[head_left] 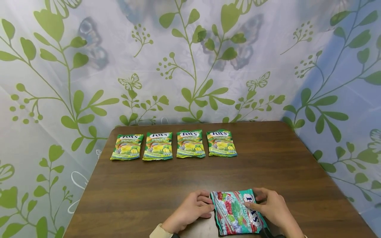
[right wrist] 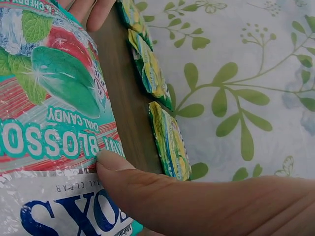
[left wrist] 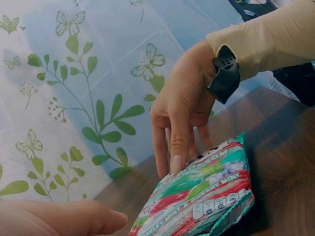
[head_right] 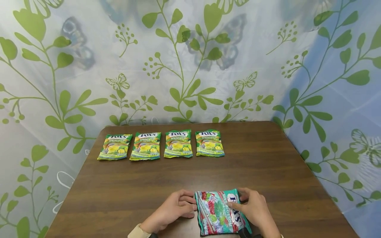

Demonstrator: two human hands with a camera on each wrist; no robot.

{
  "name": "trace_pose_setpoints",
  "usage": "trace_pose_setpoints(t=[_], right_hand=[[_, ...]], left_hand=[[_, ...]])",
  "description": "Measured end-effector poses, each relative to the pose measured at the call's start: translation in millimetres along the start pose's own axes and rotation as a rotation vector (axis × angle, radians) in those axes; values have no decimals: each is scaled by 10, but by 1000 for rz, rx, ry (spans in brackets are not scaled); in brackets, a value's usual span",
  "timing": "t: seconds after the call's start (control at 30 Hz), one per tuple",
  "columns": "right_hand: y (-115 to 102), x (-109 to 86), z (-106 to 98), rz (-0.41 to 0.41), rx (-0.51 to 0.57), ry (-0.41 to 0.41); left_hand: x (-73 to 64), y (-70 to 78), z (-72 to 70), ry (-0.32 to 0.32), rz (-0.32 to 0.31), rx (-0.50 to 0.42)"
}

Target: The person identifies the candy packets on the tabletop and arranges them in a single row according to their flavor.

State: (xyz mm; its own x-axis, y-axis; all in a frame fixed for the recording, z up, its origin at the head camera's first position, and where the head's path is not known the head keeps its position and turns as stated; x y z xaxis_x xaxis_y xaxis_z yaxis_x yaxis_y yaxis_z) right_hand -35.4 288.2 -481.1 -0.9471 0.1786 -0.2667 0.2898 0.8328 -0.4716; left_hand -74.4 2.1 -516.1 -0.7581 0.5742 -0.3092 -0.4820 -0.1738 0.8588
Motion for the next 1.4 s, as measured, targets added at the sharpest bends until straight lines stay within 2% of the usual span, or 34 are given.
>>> trace_pose_setpoints(t=[0.17,0.37,0.53,0.67,0.97,1.1,1.4], right_hand=[[-18,14,15,-10,14,-4],[-30,23,65,-3,60,-37],[-27,34,99,12,80,-72],[-37,50,88,17,98,-79],[-43,92,102,-9,99,-98],[-31,116,113,-5,91,-100],[-73,152,117,-18,124,-106]], left_hand=[[-7,18,36,-3,-7,-3],[5,34,74,-15,30,74],[-6,28,121,2,57,12],[-4,36,156,9,77,11],[39,-39,183,31,81,-10],[73,-75,191,54,60,-29],[115,-66,225,100,76,-32]])
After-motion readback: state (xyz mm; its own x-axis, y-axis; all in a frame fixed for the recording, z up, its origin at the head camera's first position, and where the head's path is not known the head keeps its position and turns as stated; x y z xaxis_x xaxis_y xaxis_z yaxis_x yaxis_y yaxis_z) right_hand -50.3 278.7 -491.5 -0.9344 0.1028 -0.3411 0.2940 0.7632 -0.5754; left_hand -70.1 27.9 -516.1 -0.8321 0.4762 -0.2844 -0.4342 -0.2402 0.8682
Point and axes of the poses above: each hand's wrist, its own x-axis towards the middle knuckle, its own z-axis out of the palm, y = z × x, the point moved 6 cm from there along x, towards the middle knuckle, and after that the axes turned 12 degrees about -x, right-handed, at the moved point
